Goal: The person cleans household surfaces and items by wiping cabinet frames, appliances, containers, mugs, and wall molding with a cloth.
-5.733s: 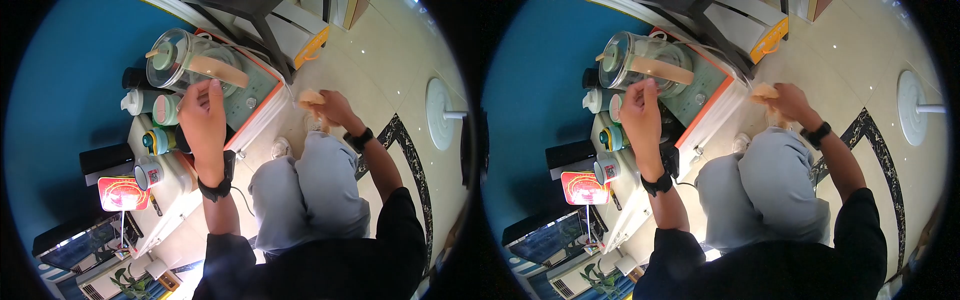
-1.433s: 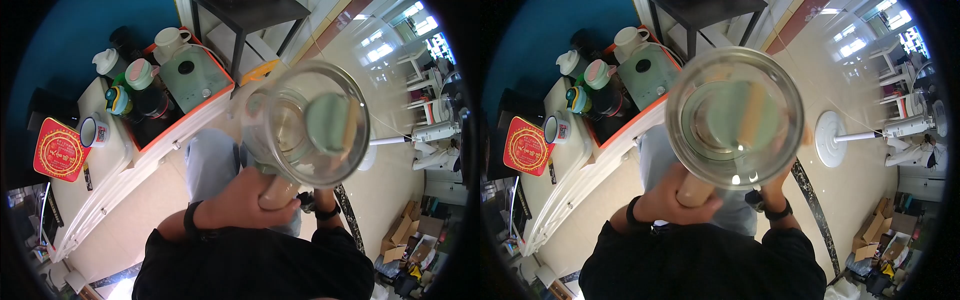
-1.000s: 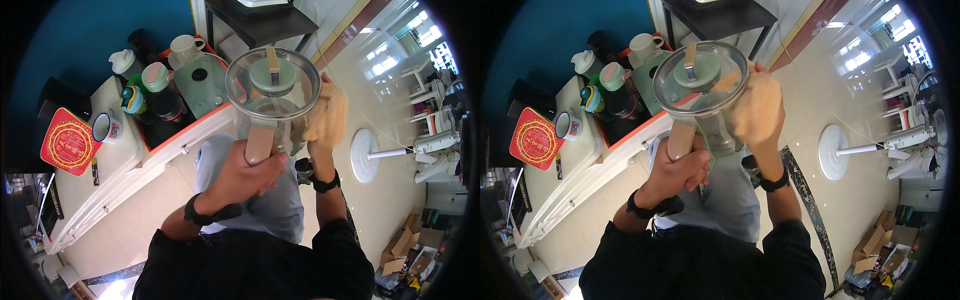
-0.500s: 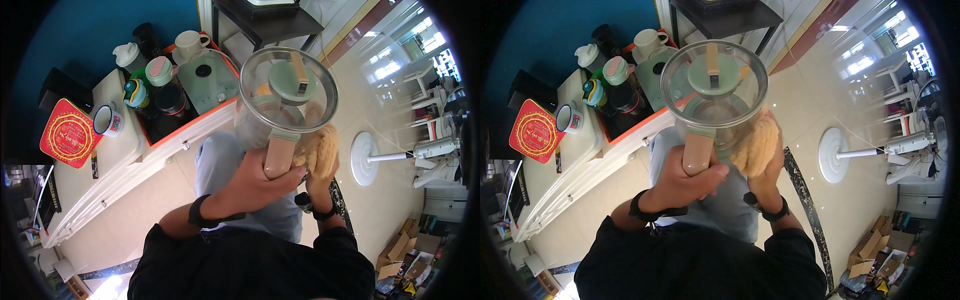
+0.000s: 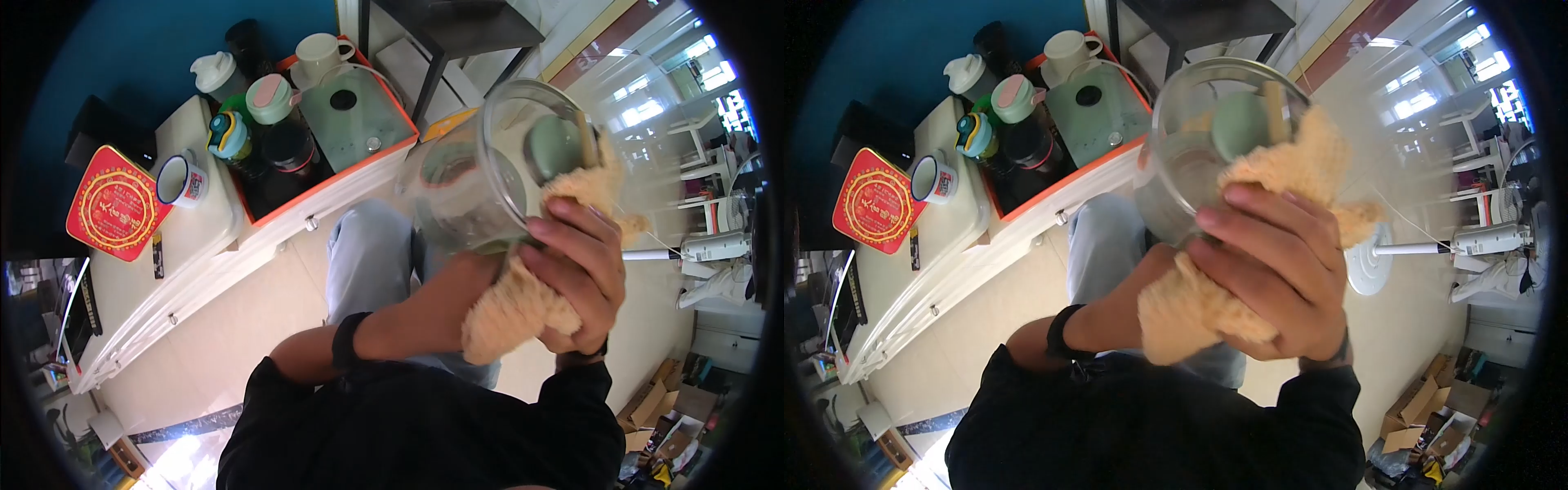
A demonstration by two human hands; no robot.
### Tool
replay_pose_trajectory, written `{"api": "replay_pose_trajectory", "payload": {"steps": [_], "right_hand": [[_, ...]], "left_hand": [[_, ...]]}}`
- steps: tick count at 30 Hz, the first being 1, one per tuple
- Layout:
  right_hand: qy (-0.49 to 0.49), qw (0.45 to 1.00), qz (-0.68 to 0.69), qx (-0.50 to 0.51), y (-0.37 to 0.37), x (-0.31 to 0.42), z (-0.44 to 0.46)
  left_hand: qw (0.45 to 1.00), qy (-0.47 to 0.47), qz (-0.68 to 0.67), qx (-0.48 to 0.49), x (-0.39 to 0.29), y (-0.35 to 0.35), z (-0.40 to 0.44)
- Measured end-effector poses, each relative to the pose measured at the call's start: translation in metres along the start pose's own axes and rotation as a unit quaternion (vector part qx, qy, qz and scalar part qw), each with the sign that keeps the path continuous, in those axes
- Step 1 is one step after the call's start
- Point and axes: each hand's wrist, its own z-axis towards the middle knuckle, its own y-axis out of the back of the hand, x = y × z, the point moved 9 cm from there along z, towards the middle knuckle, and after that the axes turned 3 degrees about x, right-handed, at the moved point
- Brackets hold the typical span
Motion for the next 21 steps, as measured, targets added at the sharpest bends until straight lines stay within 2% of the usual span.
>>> {"api": "replay_pose_trajectory", "payload": {"steps": [1,4,7,10,12,14,15,17,18,21], "right_hand": [[0.018,1.0,-0.002,0.009,-0.002,0.006,-0.001],[0.065,0.996,-0.013,0.067,-0.008,0.025,-0.003],[0.087,0.994,-0.014,0.061,-0.001,0.03,0.01],[0.128,0.991,-0.027,0.007,0.002,0.022,0.004],[0.131,0.99,-0.055,-0.002,0.007,0.021,-0.005],[0.073,0.996,-0.052,0.011,0.013,0.002,-0.028],[0.005,0.996,-0.076,-0.039,0.015,-0.017,-0.046],[-0.159,0.979,-0.065,-0.114,0.012,-0.064,-0.089],[-0.243,0.955,-0.024,-0.166,0.007,-0.092,-0.112],[-0.391,0.862,0.184,-0.266,-0.025,-0.149,-0.152]], "left_hand": [[0.998,0.026,-0.058,0.016,0.003,-0.005,-0.001],[0.996,0.027,-0.082,-0.017,0.015,-0.025,-0.01],[0.993,0.023,-0.107,-0.035,0.022,-0.04,-0.017],[1.0,-0.005,-0.026,-0.011,0.007,-0.032,-0.021],[0.998,0.016,-0.056,0.001,0.0,-0.02,-0.019],[0.975,0.086,-0.203,-0.004,0.007,-0.009,-0.012],[0.989,0.068,-0.109,-0.067,-0.001,0.009,-0.007],[0.974,0.184,-0.134,-0.003,0.011,0.013,-0.009],[0.959,0.243,-0.143,0.031,0.019,0.015,-0.014],[0.963,0.214,-0.148,0.077,0.016,0.024,-0.012]]}}
